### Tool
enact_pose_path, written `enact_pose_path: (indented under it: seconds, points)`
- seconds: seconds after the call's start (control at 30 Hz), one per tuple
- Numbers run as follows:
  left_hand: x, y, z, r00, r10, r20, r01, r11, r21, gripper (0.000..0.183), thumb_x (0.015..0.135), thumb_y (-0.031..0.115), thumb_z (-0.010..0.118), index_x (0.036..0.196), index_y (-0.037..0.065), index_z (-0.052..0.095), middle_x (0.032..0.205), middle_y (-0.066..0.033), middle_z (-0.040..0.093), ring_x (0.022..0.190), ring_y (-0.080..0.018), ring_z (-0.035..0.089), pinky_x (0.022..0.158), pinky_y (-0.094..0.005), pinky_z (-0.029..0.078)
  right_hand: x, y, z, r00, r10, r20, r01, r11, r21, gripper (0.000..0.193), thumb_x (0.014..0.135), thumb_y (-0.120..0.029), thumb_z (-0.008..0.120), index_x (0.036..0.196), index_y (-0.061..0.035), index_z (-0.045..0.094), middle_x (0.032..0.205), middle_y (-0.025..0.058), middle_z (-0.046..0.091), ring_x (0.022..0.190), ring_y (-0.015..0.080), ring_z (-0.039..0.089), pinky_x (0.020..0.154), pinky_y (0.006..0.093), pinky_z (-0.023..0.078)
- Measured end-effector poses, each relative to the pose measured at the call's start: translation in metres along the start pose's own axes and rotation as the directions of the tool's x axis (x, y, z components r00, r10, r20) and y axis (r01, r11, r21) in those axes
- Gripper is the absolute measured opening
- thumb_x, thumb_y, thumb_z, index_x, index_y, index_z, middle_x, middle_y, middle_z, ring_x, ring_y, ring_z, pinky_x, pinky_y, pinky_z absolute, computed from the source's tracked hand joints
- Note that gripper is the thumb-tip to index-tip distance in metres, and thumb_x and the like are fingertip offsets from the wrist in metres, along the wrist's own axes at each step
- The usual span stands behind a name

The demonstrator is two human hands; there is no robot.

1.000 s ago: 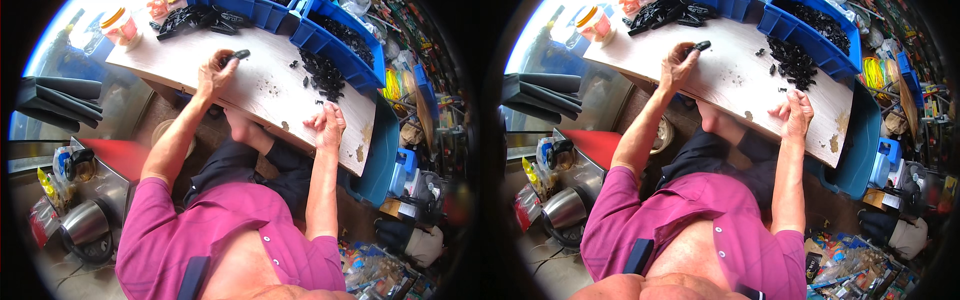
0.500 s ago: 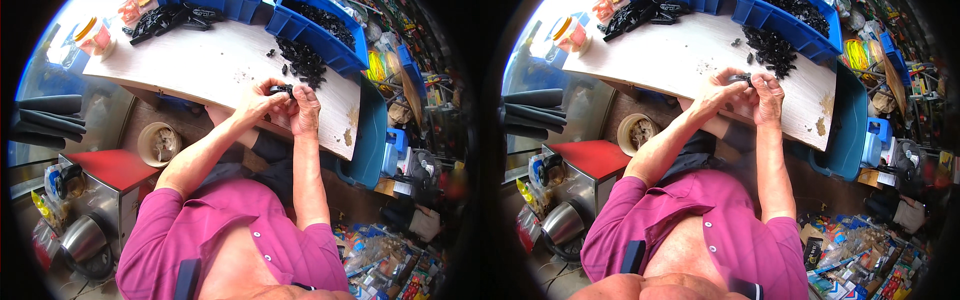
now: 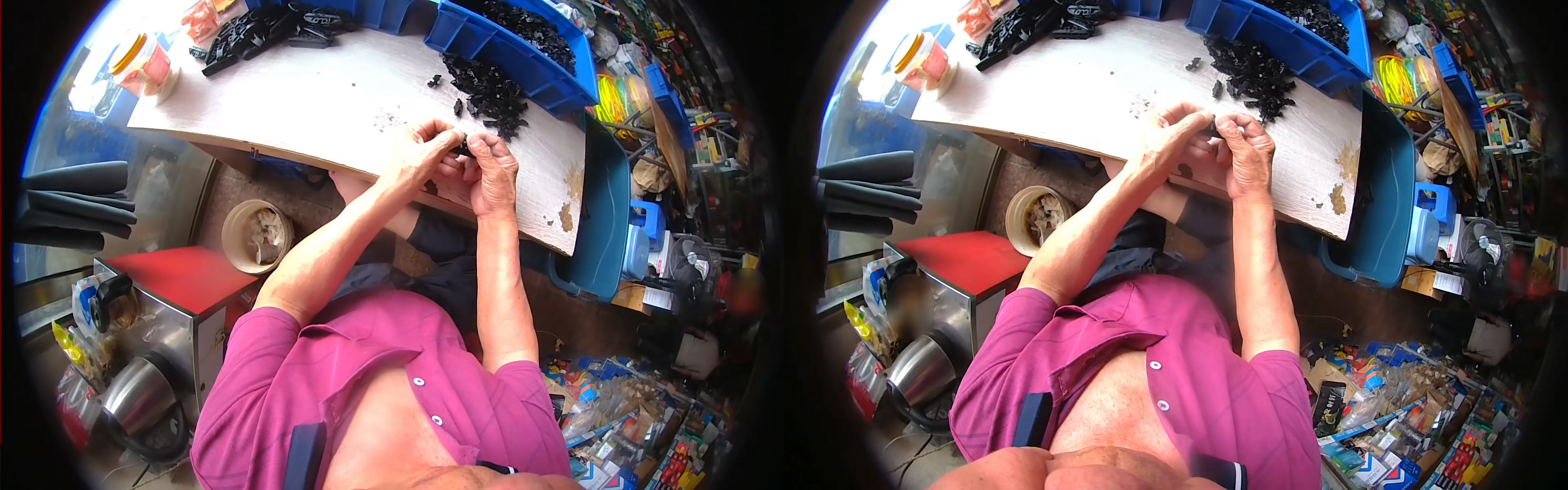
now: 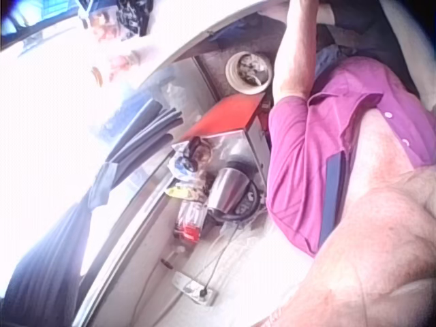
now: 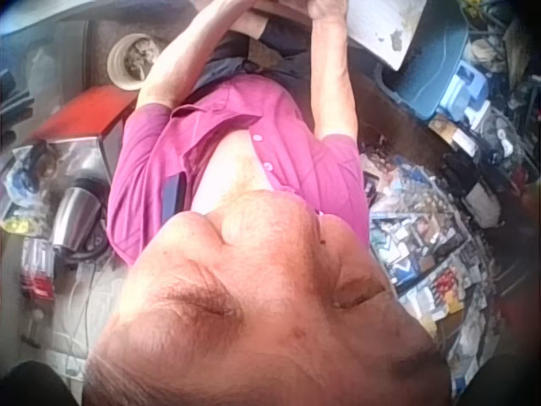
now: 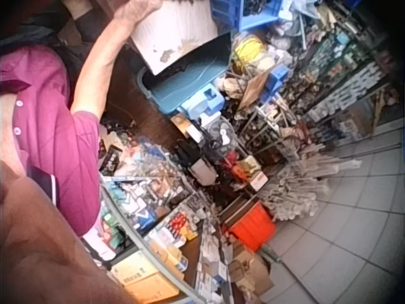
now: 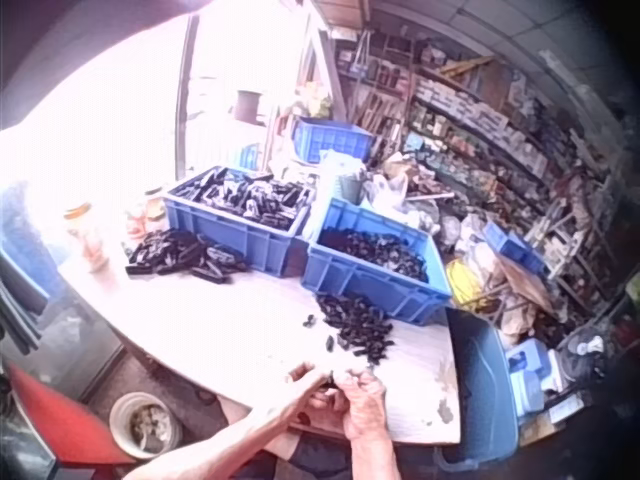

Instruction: The person assembles small black plastic parts by taking components from the table and fitting them together by hand.

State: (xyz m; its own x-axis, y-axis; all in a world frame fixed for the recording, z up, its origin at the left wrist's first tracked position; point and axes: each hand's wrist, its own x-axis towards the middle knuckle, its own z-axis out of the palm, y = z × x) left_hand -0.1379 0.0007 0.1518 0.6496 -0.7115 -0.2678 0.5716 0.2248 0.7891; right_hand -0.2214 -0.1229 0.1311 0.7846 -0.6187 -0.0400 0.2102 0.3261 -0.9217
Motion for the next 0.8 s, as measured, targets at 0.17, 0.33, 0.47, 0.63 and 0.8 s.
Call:
enact_pose_path:
  seconds: [0.17,0.33,0.47,0.63,0.8]
  points:
    - [0.004,-0.006,-0.002,0.994,0.087,-0.071,-0.088,0.996,-0.015,0.012,0.088,0.012,0.065,0.090,0.001,0.062,0.075,-0.0044,0.063,0.056,-0.0084,0.060,0.052,-0.0212,0.052,0.000,-0.007,0.008,1.000,0.006,-0.022,-0.008,0.997,-0.077,0.016,0.085,-0.017,0.071,0.091,-0.0033,0.064,0.063,-0.0001,0.055,0.047,0.0075,0.046,0.049,0.0221,0.046]
    - [0.002,-0.008,-0.007,0.997,0.074,-0.028,-0.075,0.997,-0.029,0.014,0.085,0.016,0.067,0.093,0.005,0.064,0.077,-0.0022,0.063,0.059,-0.0064,0.057,0.055,-0.0192,0.049,-0.001,0.003,0.006,0.995,0.096,0.007,-0.093,0.983,-0.160,0.026,0.088,-0.026,0.068,0.077,-0.0038,0.060,0.054,-0.0023,0.047,0.042,0.0061,0.042,0.038,0.0241,0.035]
    - [0.004,-0.011,-0.007,0.998,0.055,0.028,-0.054,0.998,-0.009,0.013,0.086,0.017,0.067,0.094,0.006,0.064,0.079,-0.0019,0.062,0.060,-0.0056,0.056,0.054,-0.0185,0.049,0.001,0.012,-0.001,0.999,-0.010,-0.043,0.001,0.978,-0.210,0.025,0.088,-0.027,0.066,0.079,-0.0049,0.060,0.060,-0.0023,0.051,0.043,0.0078,0.045,0.039,0.0261,0.044]
    - [0.036,-0.007,-0.012,0.902,0.431,-0.014,-0.358,0.767,0.532,0.030,0.087,0.031,0.068,0.098,0.003,0.065,0.079,-0.0105,0.068,0.072,-0.0179,0.067,0.064,-0.0332,0.054,-0.007,-0.002,0.008,0.993,-0.066,-0.101,0.052,0.990,-0.132,0.025,0.088,-0.022,0.065,0.072,-0.0046,0.058,0.051,-0.0034,0.046,0.040,0.0074,0.043,0.038,0.0270,0.043]
    - [0.096,0.017,-0.032,0.616,0.768,0.174,-0.245,-0.023,0.969,0.031,0.083,0.034,0.067,0.103,0.010,0.069,0.092,-0.0120,0.067,0.092,-0.0316,0.061,0.078,-0.0388,0.050,-0.007,-0.023,-0.011,0.959,0.097,-0.267,-0.075,0.993,0.093,0.029,0.089,-0.023,0.060,0.065,-0.0084,0.053,0.041,0.0007,0.037,0.038,0.0147,0.049,0.048,0.0463,0.059]
